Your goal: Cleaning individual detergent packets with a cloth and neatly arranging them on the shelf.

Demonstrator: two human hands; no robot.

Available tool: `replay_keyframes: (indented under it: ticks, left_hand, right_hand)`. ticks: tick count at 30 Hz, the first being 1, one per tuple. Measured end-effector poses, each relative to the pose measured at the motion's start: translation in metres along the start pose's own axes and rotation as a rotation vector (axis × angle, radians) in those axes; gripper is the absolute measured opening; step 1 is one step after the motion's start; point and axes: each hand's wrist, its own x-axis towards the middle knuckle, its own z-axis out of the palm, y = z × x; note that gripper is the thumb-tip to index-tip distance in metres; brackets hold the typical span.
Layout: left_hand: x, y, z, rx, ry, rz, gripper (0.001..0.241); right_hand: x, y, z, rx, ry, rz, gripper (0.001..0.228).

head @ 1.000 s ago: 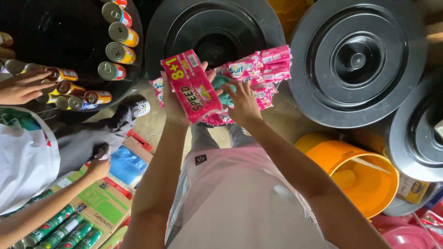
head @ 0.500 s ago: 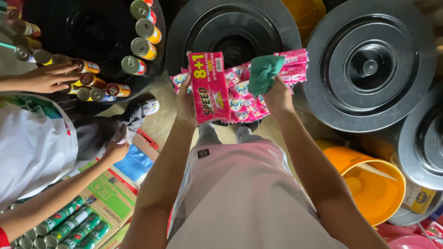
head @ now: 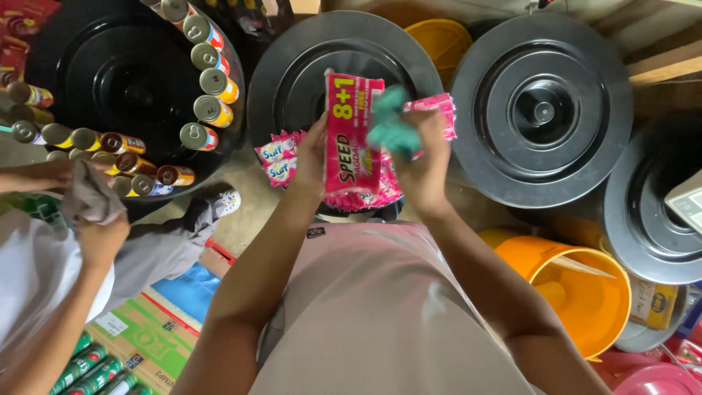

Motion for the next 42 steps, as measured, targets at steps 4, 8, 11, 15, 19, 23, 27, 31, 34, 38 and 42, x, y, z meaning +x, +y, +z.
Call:
replay_keyframes:
  ticks: [4,8,11,15,19,23,27,31,34,38,42]
  left_hand:
    - [0.016,-0.006,-0.018,0.015,-0.150,0.008,0.059]
    - [0.019,-0.011,-0.002,0.063,-0.074,-0.049,0.056]
    - [0.023,-0.018,-0.003,0.059,0.026,-0.139,0.050]
    - [0.028,-0.020,-0.008,0.163,0.137,-0.096,0.050]
    - [0.019,-0.012,0.007,0.166,0.026,-0.022,0.052]
    - [0.017,-0.021,0.008,0.176,0.092,-0.056,0.052]
    - [0.004,-0.033,0.027,0.078,0.133,-0.187,0.049]
    - [0.014,-0.038,-0.003,0.179,0.121,-0.090,0.054]
    - [0.007,-0.033,0.007,0.146,0.043,-0.043,0.055]
    - [-0.005,-0.041,0.018,0.325,-0.132,0.139,0.066]
    - [0.006,-0.040,0.038,0.063,0.055,-0.134,0.053]
  right_hand:
    - [-0.003,-0.041,0.004,-0.187,-0.243,-0.193,0.061]
    - [0.028,-0.022,0.005,-0.137,-0.248,-0.024,0.061]
    - [0.047,-0.006,0.010,-0.135,-0.120,0.066,0.057]
    - [0.032,-0.008,0.020,-0.317,0.009,0.032,0.032]
    - [-0.005,-0.048,0.007,-0.183,-0.187,-0.156,0.035]
    - [0.022,-0.024,0.005,-0.319,-0.245,-0.115,0.053]
    - [0.044,-0.006,0.005,-0.343,-0.002,-0.081,0.041]
    - [-0.002,-0.036,0.001,-0.309,-0.078,-0.087,0.044]
    - [-0.027,-0.042,-0.008,-0.225,-0.263,-0.167,0.062]
    - [0.008,-0.019,-0.009,-0.242,-0.219,-0.208,0.056]
    - [0.054,-0.004,-0.008,-0.310,-0.042,-0.074,0.048]
